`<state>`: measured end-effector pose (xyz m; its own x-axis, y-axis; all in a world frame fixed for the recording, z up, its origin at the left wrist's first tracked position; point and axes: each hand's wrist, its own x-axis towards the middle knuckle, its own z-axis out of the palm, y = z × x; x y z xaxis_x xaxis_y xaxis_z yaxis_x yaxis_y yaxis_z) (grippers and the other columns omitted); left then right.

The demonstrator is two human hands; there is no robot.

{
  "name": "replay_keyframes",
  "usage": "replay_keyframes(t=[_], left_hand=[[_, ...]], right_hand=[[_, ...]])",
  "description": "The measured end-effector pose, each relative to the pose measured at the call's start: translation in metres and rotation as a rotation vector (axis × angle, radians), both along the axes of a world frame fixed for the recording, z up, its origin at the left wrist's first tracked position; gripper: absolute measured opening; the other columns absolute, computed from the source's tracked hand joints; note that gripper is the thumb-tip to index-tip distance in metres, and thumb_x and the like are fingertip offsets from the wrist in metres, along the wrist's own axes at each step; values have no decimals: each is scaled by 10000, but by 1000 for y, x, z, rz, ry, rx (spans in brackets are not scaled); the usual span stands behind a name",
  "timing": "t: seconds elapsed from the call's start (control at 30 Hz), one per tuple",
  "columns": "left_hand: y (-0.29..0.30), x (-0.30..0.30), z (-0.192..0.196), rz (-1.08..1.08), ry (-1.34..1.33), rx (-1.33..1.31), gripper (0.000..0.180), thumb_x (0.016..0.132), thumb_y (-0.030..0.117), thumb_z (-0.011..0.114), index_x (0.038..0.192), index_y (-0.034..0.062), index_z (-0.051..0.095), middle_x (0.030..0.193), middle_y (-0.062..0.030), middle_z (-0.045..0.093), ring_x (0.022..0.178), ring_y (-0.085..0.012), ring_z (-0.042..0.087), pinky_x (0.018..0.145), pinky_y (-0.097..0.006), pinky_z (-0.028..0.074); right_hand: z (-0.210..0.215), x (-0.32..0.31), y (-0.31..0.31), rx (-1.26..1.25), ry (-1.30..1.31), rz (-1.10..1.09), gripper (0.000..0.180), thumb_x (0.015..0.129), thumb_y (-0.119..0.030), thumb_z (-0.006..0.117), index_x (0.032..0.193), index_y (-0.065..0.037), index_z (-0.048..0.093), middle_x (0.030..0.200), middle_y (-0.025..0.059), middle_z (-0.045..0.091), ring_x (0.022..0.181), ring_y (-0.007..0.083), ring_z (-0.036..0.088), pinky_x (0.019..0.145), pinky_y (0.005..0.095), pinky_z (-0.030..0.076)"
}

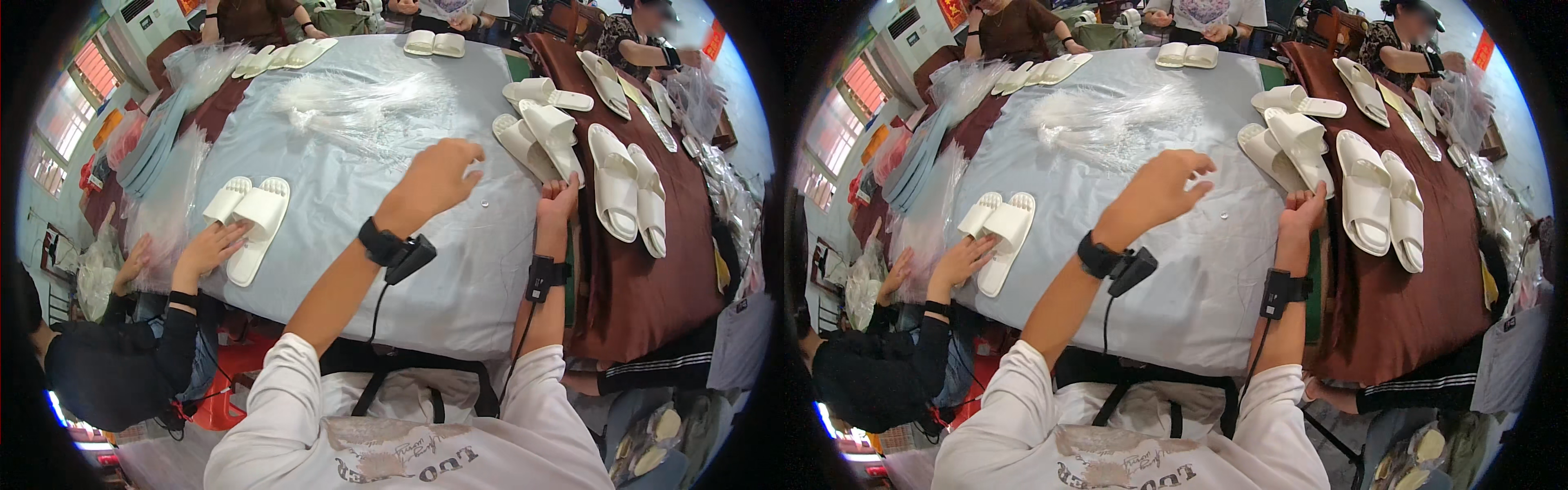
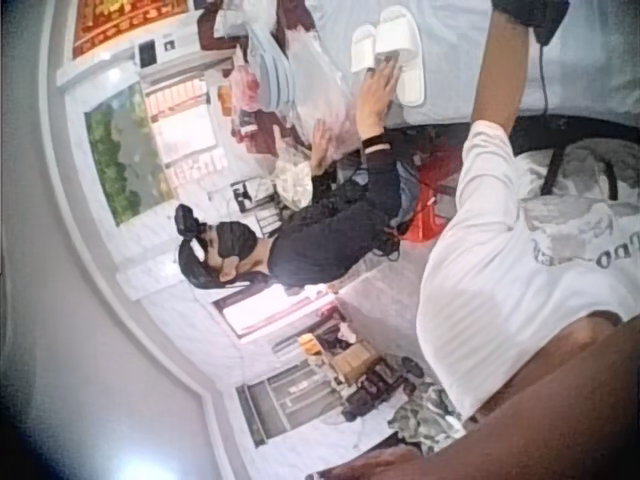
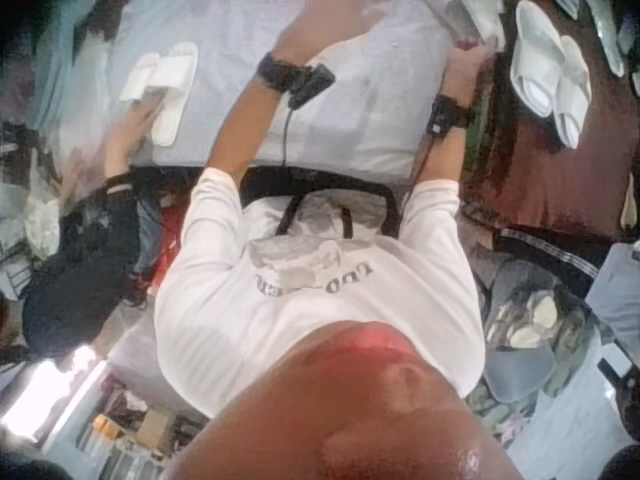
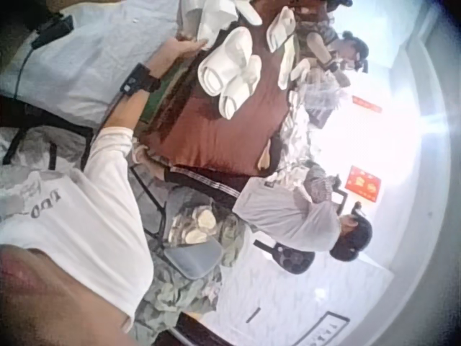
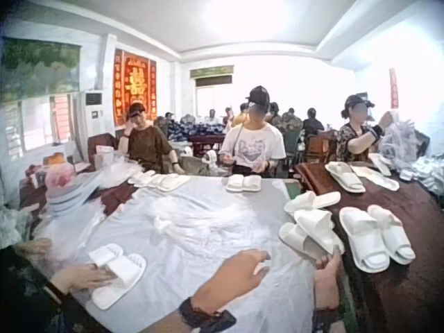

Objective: Checking slippers and attaching size labels in a shoe manufacturing facility.

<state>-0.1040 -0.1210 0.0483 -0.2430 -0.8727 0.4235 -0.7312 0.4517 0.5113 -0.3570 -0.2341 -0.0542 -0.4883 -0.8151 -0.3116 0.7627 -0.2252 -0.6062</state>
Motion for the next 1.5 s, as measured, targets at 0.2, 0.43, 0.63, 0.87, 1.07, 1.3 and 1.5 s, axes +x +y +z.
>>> replay_keyframes(t=[0.2,0.43,0.63,0.87,1.07,1.3,1.5], left_hand=[[-39,-24,-40,-67,261,172,602,977,384,660,1429,34,470,1203,-266,676,989,-349,710,860,-408,564],[-78,20,-55,70,799,265,1035,948,531,682,1608,53,44,1377,-248,522,1188,-274,587,917,-385,537],[-63,75,-46,89,940,239,962,705,111,924,1479,35,357,1333,-177,544,1207,-271,585,973,-389,530],[-14,137,-26,55,445,436,780,731,178,910,1352,89,446,1218,-149,633,1155,-244,613,977,-353,493],[18,170,-33,-224,387,632,829,704,182,931,1352,113,419,1153,-92,628,1118,-194,599,961,-332,477],[33,179,-53,-133,192,467,818,659,313,964,1265,99,458,1186,-107,543,1130,-254,544,963,-359,458],[41,186,-61,122,-75,-36,801,636,502,944,1147,59,515,1207,-125,481,1201,-330,443,1019,-404,421]], right_hand=[[14,52,21,-45,182,354,290,927,-254,652,756,-158,438,593,-77,269,467,73,222,440,277,175],[26,108,57,-200,335,941,151,929,-231,647,905,-103,571,583,-89,297,457,58,250,438,265,181],[30,100,72,-357,669,1335,221,955,-254,699,863,-63,637,577,-103,344,474,28,261,452,252,180],[24,89,52,-384,730,658,327,1036,-285,630,885,-7,711,582,-87,394,503,39,317,487,237,256],[21,104,58,-378,1758,145,392,965,-302,714,1241,-25,694,828,42,537,800,194,534,756,328,469],[19,118,68,-662,1994,403,400,951,-267,713,1270,-31,669,1056,129,523,975,264,523,852,388,453],[30,132,84,-644,2039,416,271,894,-243,771,885,21,709,837,96,553,854,272,560,763,406,459]])
